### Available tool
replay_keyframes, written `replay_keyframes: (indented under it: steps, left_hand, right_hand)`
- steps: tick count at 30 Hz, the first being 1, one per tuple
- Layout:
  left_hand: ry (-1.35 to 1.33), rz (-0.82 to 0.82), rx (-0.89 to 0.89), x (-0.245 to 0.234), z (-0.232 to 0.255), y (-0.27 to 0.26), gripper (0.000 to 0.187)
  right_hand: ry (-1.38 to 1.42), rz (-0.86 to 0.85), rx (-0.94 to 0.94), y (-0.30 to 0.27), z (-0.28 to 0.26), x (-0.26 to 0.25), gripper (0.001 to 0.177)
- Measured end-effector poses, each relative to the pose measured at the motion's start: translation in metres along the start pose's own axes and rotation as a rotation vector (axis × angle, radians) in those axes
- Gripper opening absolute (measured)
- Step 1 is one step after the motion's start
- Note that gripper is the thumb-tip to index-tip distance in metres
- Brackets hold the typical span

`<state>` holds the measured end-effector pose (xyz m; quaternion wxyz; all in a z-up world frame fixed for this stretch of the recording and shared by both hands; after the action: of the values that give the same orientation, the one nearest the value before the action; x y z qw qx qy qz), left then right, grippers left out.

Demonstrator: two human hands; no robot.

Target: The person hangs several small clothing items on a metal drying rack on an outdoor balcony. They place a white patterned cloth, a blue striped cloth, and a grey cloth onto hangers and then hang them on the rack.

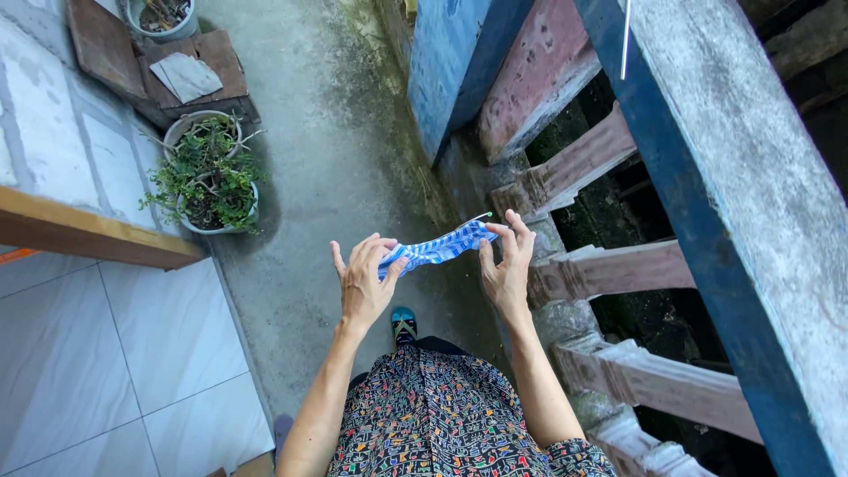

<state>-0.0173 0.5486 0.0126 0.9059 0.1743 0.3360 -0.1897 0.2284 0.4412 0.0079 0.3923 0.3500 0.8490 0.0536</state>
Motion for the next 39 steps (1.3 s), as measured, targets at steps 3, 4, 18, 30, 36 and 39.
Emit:
replay_keyframes:
  steps: [3, 4, 18, 30, 36, 39]
  left_hand:
    - [-0.012, 0.001, -0.014, 0.005, 0.003, 0.020, 0.044]
    - [-0.012, 0.001, -0.015, 0.009, 0.001, 0.024, 0.044]
    - [-0.037, -0.031, 0.001, 0.030, -0.008, 0.064, 0.044]
    - [-0.097, -0.117, 0.162, 0.045, 0.010, 0.155, 0.040]
    - [-0.165, -0.182, 0.220, 0.040, 0.019, 0.213, 0.039]
    - [-0.183, -0.189, 0.253, 0.035, 0.024, 0.239, 0.038]
  right_hand:
    - [-0.019, -0.008, -0.014, 0.021, -0.002, 0.005, 0.024]
    - [-0.019, -0.009, -0.014, 0.026, 0.003, 0.009, 0.024]
    - [-0.074, -0.025, 0.029, 0.061, 0.033, 0.030, 0.029]
    - [-0.316, 0.233, 0.061, 0.120, 0.029, 0.000, 0.047]
    - [-0.455, 0.475, 0.054, 0.168, 0.035, -0.020, 0.045]
    - [-0.585, 0.523, 0.044, 0.198, 0.026, -0.033, 0.052]
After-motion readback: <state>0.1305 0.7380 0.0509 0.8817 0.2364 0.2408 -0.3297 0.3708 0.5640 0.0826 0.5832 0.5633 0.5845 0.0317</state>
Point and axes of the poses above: each hand's wrist, its own y-axis towards the middle knuckle, its own x-axis out of the palm, z = x × y, the point moved 5 cm from there along y, towards the middle knuckle, and after that the axes turned 1 degree about -y, right-handed, at the moved point
